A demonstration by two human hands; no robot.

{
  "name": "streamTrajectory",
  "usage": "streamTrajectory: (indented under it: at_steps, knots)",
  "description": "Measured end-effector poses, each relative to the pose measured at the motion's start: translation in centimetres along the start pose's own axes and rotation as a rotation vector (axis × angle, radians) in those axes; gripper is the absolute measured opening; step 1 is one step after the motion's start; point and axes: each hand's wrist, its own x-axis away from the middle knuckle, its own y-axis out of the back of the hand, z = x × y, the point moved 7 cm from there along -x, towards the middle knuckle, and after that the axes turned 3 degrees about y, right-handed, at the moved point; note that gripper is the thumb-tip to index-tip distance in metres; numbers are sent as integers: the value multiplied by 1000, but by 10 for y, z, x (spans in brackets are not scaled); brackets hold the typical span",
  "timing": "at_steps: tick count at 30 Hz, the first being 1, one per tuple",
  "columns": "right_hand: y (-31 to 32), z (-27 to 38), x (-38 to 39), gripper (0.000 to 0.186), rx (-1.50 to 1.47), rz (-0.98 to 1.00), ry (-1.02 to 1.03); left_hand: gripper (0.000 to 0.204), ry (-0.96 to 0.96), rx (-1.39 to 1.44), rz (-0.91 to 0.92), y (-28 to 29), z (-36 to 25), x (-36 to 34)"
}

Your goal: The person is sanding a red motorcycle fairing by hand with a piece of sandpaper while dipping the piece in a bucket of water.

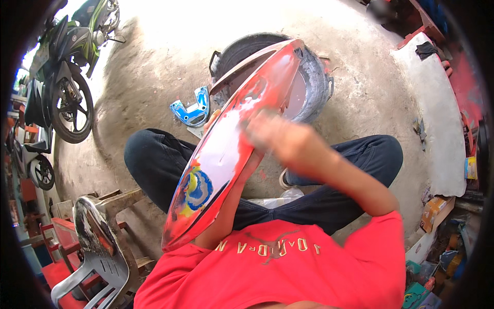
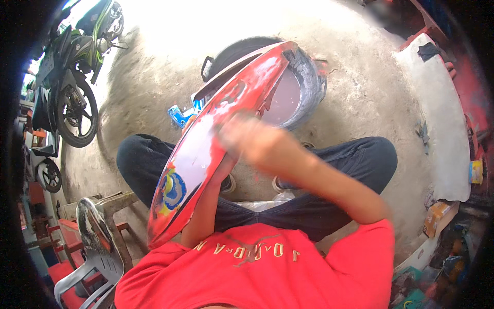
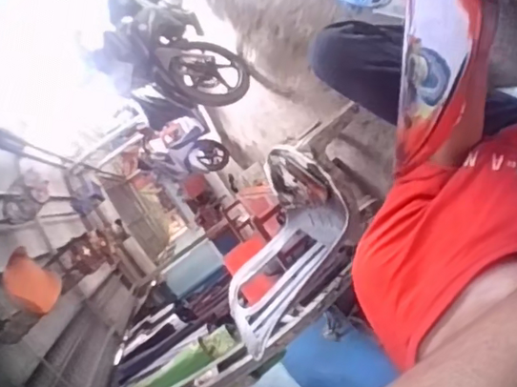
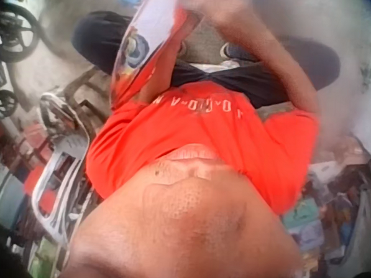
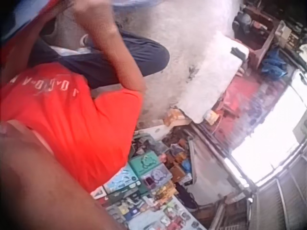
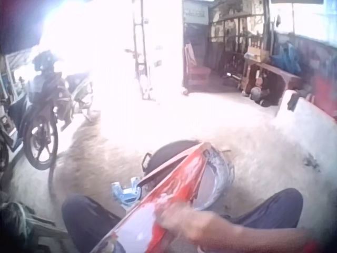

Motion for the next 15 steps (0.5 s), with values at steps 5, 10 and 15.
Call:
streamTrajectory:
  at_steps: [5, 10, 15]
  knots:
    - [-2, -4, -3, 44, 75, 10, 48, 65, -39, 186, 38, -34, 6, 4]
    - [-5, -26, 4, 41, 130, -28, -16, 67, -44, 94, 47, -42, 10, 4]
    - [-1, 18, -13, 47, 8, -75, 48, 69, -72, 257, 98, 52, 7, 4]
